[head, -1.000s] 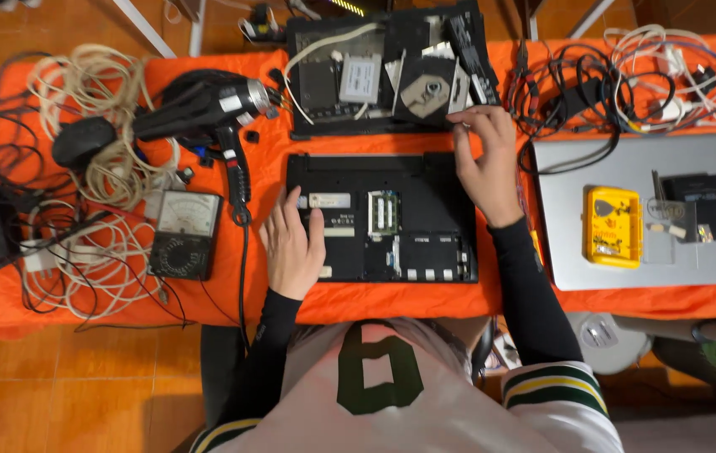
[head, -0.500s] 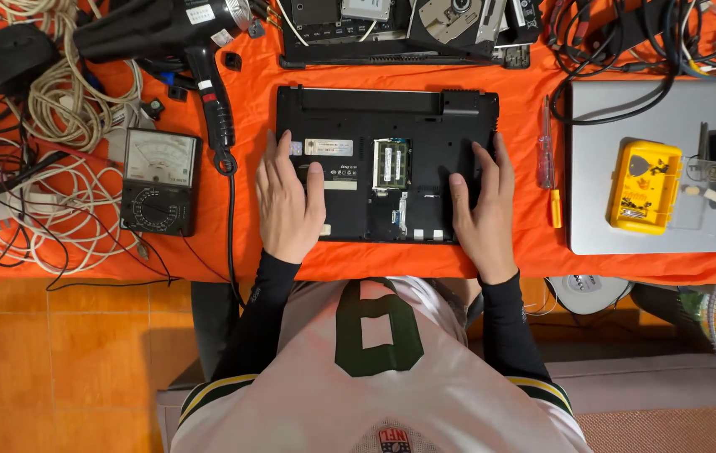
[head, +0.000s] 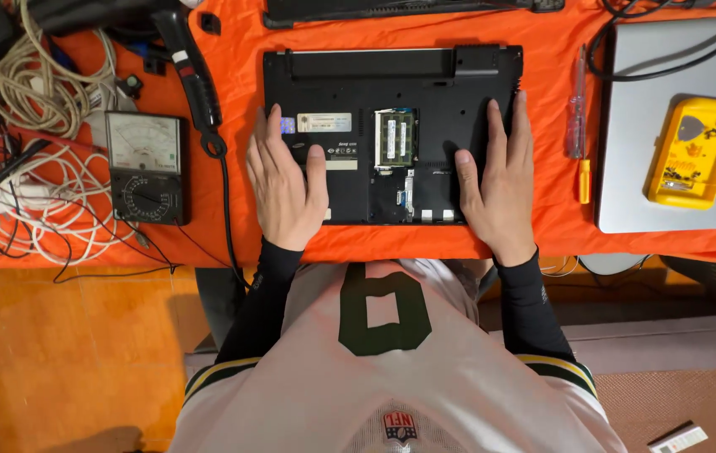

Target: Replacing or inspecting internal laptop components on a repair bench.

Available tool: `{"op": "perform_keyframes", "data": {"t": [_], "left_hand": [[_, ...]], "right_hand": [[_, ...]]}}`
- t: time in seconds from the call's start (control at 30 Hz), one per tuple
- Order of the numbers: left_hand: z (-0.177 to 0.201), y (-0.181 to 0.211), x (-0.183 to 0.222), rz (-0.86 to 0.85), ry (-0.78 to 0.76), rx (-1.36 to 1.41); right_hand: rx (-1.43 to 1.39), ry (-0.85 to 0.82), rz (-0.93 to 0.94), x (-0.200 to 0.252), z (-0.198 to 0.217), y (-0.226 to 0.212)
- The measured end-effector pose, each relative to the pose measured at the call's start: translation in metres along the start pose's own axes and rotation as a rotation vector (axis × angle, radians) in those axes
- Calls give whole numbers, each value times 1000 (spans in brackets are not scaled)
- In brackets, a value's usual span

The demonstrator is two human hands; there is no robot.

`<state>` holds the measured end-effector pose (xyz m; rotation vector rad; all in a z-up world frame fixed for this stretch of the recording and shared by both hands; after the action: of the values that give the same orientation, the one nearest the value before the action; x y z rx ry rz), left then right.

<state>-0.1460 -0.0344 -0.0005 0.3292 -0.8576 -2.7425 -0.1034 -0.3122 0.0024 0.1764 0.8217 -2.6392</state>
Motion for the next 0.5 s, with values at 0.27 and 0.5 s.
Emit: {"op": "perform_keyframes", "data": {"t": [0.27, 0.5], "left_hand": [[-1, 36, -4, -102, -4, -218], [-27, 49, -4, -200, 13, -161]], "right_hand": [[133, -35, 13, 3, -1, -8], [208, -9, -22, 2, -12, -17]]}}
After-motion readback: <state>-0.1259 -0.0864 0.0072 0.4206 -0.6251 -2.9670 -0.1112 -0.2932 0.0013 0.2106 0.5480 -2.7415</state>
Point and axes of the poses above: each hand's wrist, its own x-axis away from the middle knuckle, its own z-axis out of the back of the hand, y = z × x, the point moved 2 cm from there along -x, towards the middle knuckle, and after that the axes turned 6 degrees about z, right-handed, at the moved point
